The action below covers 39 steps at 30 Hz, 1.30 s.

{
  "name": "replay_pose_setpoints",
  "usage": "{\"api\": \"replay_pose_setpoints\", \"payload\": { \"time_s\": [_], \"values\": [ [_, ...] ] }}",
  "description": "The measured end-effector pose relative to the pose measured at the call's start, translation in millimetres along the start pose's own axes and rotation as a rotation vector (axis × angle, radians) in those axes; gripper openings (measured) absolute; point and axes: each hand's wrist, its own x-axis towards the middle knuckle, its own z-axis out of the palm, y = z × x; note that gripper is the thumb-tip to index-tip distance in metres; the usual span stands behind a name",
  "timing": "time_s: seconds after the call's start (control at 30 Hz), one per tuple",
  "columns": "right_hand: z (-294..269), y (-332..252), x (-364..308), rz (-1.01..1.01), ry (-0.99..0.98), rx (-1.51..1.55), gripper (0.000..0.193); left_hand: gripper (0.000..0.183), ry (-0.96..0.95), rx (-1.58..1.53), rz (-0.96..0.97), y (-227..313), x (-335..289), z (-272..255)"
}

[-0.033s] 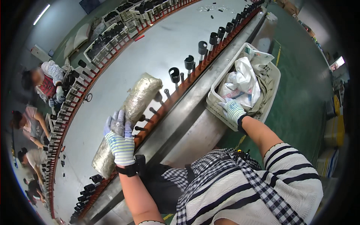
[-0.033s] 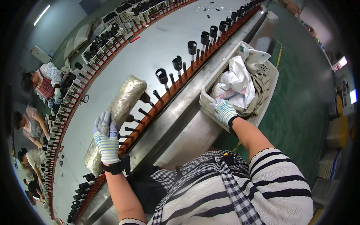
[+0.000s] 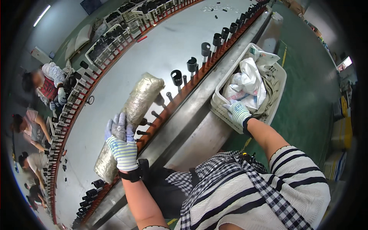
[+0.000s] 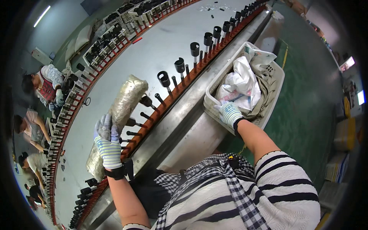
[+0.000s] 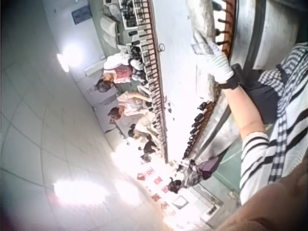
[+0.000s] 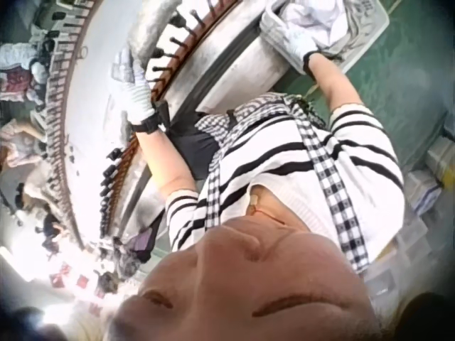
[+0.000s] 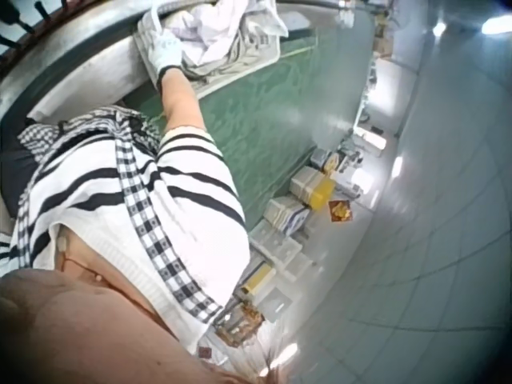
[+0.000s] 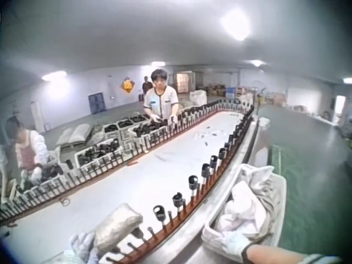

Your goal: Manually assembling plastic components on a production line conveyor belt.

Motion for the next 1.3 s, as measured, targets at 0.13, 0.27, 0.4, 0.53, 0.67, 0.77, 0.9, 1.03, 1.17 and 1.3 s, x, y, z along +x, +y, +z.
{"api": "replay_pose_setpoints", "payload": {
  "time_s": [0.13, 0.27, 0.4, 0.53, 0.67, 0.77, 0.9, 1.03, 1.17, 1.3],
  "values": [
    [-3, -3, -2, 0.007, 0.005, 0.005, 0.042, 0.042, 0.079, -0.080, -0.015, 2, -4, -1],
    [-1, -4, -3, 0.000, 0.038, -0.027, 0.040, 0.043, -0.072, -0.064, -0.057, -11, -7, 9],
    [5, -2, -5, -0.023, 0.081, -0.021, 0.039, 0.044, -0.041, -0.004, -0.023, 2, -9, 1],
    [-2, -8, -5, -0.006, 0.057, -0.036, 0.039, 0.046, 0.088, -0.150, -0.054, -2, -9, 5],
    [-2, -7, -4, 0.000, 0.032, -0.042, 0.041, 0.046, -0.155, 0.053, 0.028, -4, -6, 4],
    [1, -6, -4, -0.001, 0.011, -0.021, 0.041, 0.048, -0.039, -0.159, -0.025, 0, -9, 10],
    [-3, -7, -5, -0.011, 0.053, 0.014, 0.039, 0.049, 0.025, -0.287, -0.037, 1, -10, 9],
    [-3, -11, -7, -0.006, 0.064, -0.029, 0.038, 0.050, -0.146, 0.010, -0.003, -8, -15, 7],
    [0, -11, -6, 0.025, 0.015, -0.029, 0.040, 0.047, -0.050, -0.106, -0.016, 7, -17, 4],
    [0, -10, -8, -0.019, 0.059, -0.041, 0.041, 0.046, -0.030, -0.035, 0.046, -5, -16, 10]
  ]
}}
